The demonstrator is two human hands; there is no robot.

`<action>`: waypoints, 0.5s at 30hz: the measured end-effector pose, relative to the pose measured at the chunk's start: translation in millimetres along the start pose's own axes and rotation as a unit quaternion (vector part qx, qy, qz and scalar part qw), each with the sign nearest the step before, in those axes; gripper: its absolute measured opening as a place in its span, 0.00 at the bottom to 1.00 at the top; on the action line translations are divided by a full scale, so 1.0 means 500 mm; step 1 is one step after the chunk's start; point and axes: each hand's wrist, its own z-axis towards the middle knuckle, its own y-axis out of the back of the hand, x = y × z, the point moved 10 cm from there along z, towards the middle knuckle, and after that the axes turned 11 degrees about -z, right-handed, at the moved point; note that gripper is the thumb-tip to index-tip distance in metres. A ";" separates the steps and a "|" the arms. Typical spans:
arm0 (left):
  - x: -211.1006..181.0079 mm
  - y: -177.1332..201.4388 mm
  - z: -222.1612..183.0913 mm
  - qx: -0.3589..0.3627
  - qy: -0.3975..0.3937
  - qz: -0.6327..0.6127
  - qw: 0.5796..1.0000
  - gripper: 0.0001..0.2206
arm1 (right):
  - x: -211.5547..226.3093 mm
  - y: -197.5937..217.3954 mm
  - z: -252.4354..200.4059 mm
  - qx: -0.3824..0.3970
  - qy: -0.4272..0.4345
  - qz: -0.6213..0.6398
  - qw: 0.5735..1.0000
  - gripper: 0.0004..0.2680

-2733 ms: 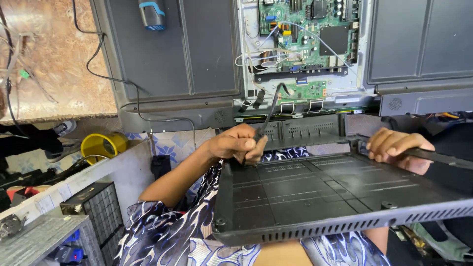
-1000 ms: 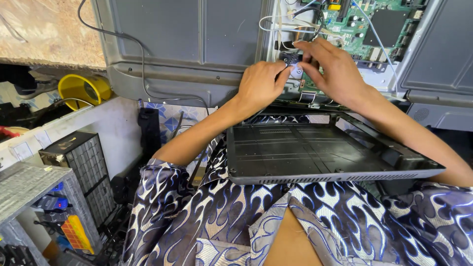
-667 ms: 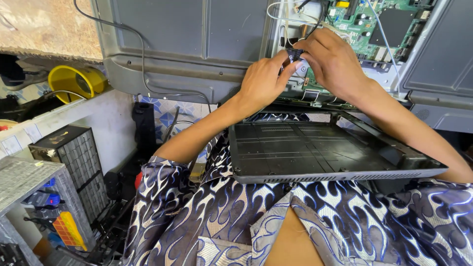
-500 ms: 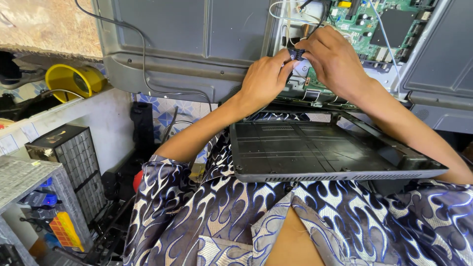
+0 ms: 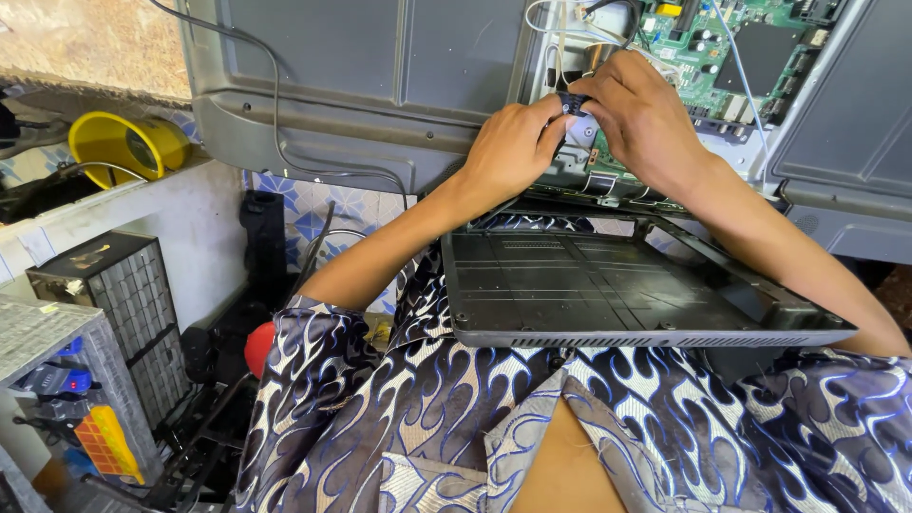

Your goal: Disassembling and inspecting the internal components of a flat-screen television for repair.

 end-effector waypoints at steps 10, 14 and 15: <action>0.006 -0.003 0.000 0.005 -0.019 -0.015 1.000 0.10 | 0.009 -0.011 -0.006 0.015 0.000 -0.065 0.998 0.09; 0.002 0.002 0.002 0.000 -0.019 -0.009 1.000 0.10 | 0.003 -0.012 -0.004 0.024 -0.003 -0.068 0.997 0.09; -0.001 0.003 0.004 0.002 -0.015 -0.015 1.000 0.10 | 0.001 -0.013 -0.004 0.024 -0.004 -0.061 0.998 0.09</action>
